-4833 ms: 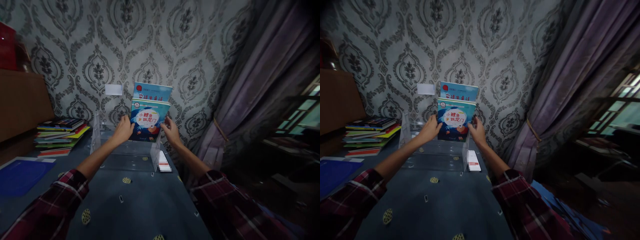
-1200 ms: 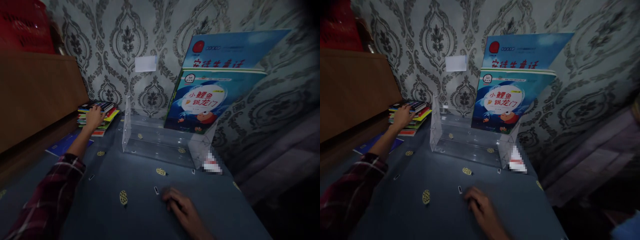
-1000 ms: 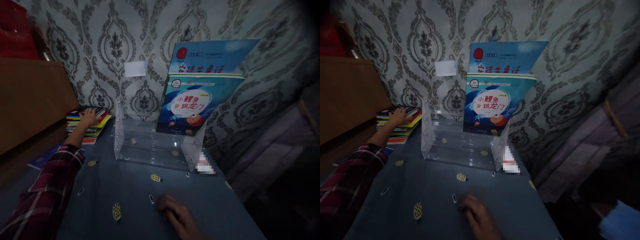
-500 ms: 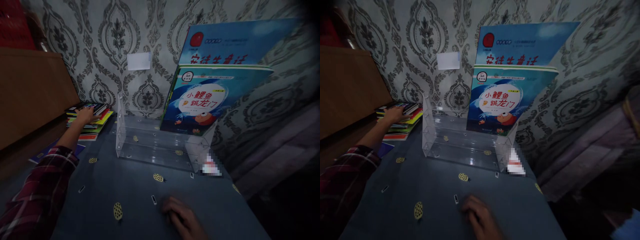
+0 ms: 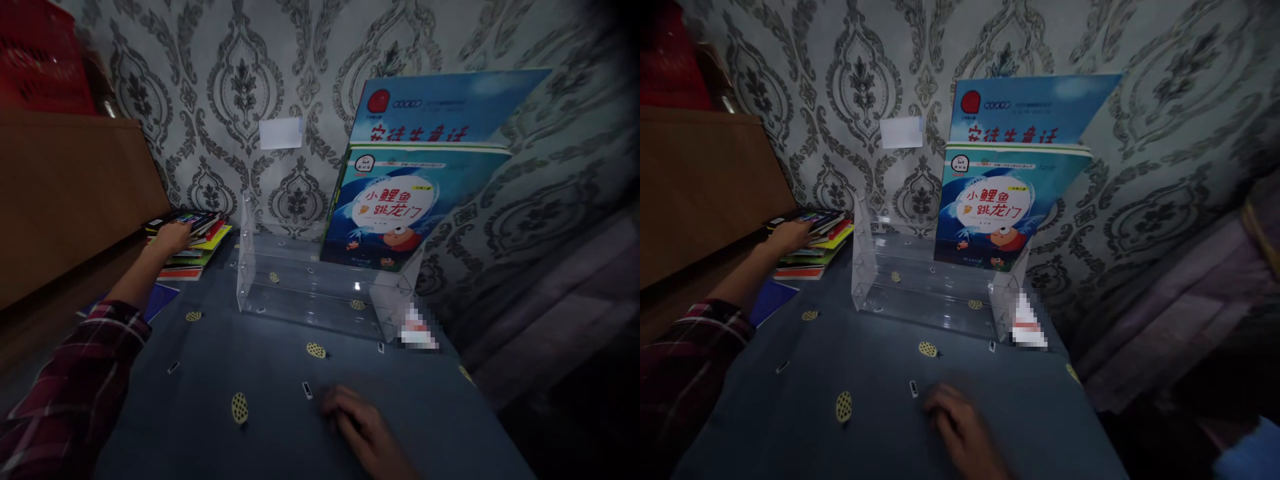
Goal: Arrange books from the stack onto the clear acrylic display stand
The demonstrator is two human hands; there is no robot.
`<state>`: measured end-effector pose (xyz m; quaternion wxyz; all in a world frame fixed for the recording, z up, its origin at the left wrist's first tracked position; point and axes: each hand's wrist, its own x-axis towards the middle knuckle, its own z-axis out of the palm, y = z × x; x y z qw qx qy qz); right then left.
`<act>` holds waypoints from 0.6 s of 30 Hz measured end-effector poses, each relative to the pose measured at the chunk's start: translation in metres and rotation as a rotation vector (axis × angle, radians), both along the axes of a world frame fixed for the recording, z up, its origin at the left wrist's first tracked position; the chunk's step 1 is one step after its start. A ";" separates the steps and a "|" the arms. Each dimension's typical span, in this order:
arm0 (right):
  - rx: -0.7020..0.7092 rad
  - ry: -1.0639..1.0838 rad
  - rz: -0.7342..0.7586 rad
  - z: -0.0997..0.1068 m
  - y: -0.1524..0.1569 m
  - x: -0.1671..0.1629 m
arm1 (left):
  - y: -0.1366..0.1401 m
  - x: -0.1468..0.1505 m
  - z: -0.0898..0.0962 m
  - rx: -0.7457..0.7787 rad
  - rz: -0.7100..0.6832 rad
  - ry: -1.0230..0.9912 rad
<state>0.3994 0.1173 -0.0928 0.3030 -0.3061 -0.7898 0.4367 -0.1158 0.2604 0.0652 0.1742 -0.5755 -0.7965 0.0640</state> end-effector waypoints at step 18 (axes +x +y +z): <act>0.024 -0.015 0.021 0.000 0.001 -0.003 | -0.089 0.046 -0.048 0.027 -0.024 -0.010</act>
